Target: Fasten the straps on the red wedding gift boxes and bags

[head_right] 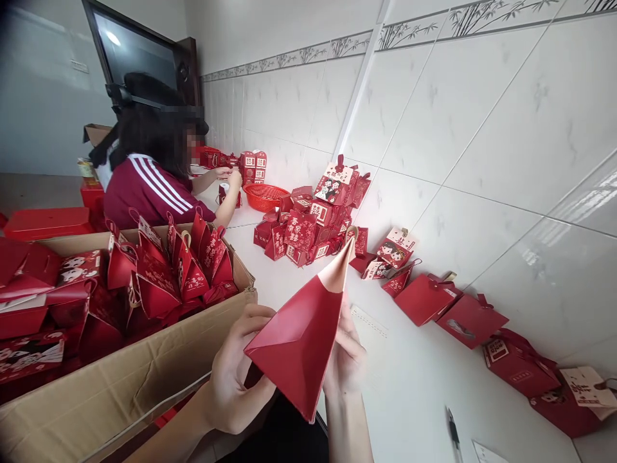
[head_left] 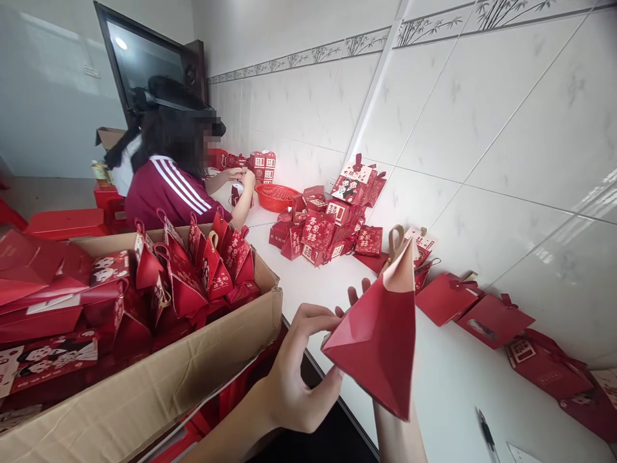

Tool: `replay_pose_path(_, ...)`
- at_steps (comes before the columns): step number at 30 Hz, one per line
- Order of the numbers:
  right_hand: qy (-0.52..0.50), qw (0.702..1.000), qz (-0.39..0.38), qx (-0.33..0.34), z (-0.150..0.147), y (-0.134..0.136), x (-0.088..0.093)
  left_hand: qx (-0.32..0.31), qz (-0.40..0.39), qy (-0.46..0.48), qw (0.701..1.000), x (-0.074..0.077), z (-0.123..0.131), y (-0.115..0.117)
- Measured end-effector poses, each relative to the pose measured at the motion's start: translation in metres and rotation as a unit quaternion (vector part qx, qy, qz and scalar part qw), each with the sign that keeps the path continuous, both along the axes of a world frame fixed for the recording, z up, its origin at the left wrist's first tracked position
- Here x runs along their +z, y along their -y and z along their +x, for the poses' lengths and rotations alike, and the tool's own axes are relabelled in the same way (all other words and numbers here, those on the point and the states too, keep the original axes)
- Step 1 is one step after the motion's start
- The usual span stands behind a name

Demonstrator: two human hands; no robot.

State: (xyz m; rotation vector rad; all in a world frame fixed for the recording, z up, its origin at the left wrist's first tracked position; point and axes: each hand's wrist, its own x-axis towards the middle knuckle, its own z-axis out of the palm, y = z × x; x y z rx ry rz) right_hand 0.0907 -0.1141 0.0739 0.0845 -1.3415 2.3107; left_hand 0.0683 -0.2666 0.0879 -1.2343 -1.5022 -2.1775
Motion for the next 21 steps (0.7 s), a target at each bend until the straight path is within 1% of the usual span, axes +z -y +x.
replay_pose_path(4,0.026,0.998,0.052,-0.029,0.006,-0.003,0.006,0.000,0.012,0.010,1.000,0.002,0.002,0.000)
replay_pose_path(6,0.028,0.997,0.057,-0.033,0.009,-0.004,0.009,-0.008,0.010,0.011,1.000,0.001,0.000,0.002)
replay_pose_path(8,0.021,0.998,0.036,-0.039,0.011,-0.006,0.012,-0.036,0.011,0.022,0.999,-0.001,-0.005,0.005)
replay_pose_path(10,0.012,0.998,0.019,-0.056,0.014,-0.010,0.014,-0.083,0.024,0.056,0.995,-0.003,-0.013,0.009)
replay_pose_path(12,-0.002,0.997,0.028,-0.072,0.017,-0.015,0.016,-0.117,0.057,0.107,0.986,-0.004,-0.022,0.012)
replay_pose_path(13,-0.008,0.996,0.041,-0.075,0.019,-0.017,0.017,-0.124,0.072,0.132,0.981,-0.004,-0.027,0.013)
replay_pose_path(16,-0.010,0.993,0.092,-0.077,0.025,-0.018,0.020,-0.119,0.080,0.173,0.974,0.002,-0.036,0.015)
replay_pose_path(19,-0.005,0.987,0.136,-0.081,0.030,-0.014,0.021,-0.105,0.041,0.160,0.981,0.011,-0.041,0.016)
replay_pose_path(21,0.012,0.985,0.155,-0.080,0.032,-0.009,0.021,-0.071,0.006,0.162,0.984,0.019,-0.042,0.016)
